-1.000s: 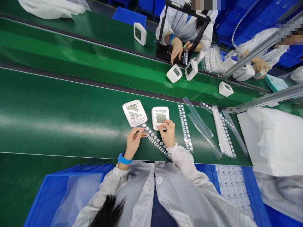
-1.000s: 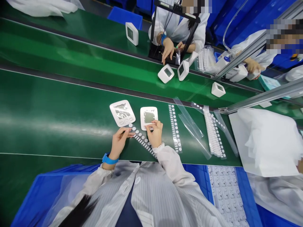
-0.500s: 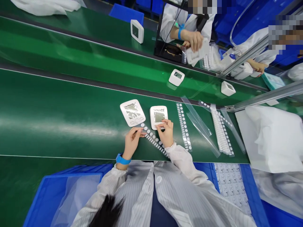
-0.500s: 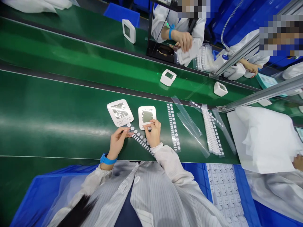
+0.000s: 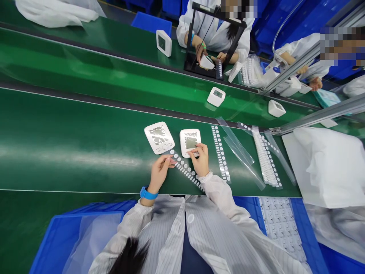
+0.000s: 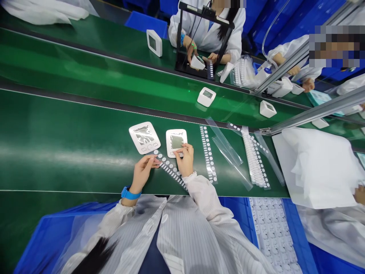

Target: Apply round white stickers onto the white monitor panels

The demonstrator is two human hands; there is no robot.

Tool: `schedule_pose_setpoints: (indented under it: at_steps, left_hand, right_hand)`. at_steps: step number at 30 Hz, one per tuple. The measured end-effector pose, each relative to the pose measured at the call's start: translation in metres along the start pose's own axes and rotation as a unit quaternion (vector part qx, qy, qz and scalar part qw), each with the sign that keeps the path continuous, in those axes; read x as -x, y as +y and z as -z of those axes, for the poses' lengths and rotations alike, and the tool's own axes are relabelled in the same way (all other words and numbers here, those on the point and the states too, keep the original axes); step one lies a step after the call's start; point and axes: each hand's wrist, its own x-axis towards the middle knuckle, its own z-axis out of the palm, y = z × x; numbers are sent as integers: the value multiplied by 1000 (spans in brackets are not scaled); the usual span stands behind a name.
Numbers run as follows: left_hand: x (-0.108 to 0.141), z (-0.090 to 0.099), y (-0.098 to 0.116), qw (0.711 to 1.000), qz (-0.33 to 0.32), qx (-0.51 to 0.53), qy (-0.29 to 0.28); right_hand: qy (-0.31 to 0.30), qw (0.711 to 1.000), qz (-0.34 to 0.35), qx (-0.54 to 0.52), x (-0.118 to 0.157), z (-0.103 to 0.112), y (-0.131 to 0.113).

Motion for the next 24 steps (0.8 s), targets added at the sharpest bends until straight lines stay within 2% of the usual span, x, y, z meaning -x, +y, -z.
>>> schedule_pose_setpoints:
  at_steps: [8, 13, 15, 19, 24]
  left_hand:
    - [-2, -2, -1, 1000, 16, 0, -14]
    - [-1, -4, 2, 999, 26, 3, -29]
    - [-1, -5, 3, 999, 33, 5, -32]
    - [-2, -6, 4, 998, 42, 3, -36]
    - [-3, -6, 4, 998, 46, 5, -39]
  right_hand:
    - [-14, 1000, 11, -3, 0, 0, 2]
    - [4, 996, -38, -75, 3, 4, 0]
    - [14, 996, -33, -87, 5, 4, 1]
    - [13, 999, 15, -37, 5, 0, 2]
    - [-32, 999, -3, 5, -6, 0, 0]
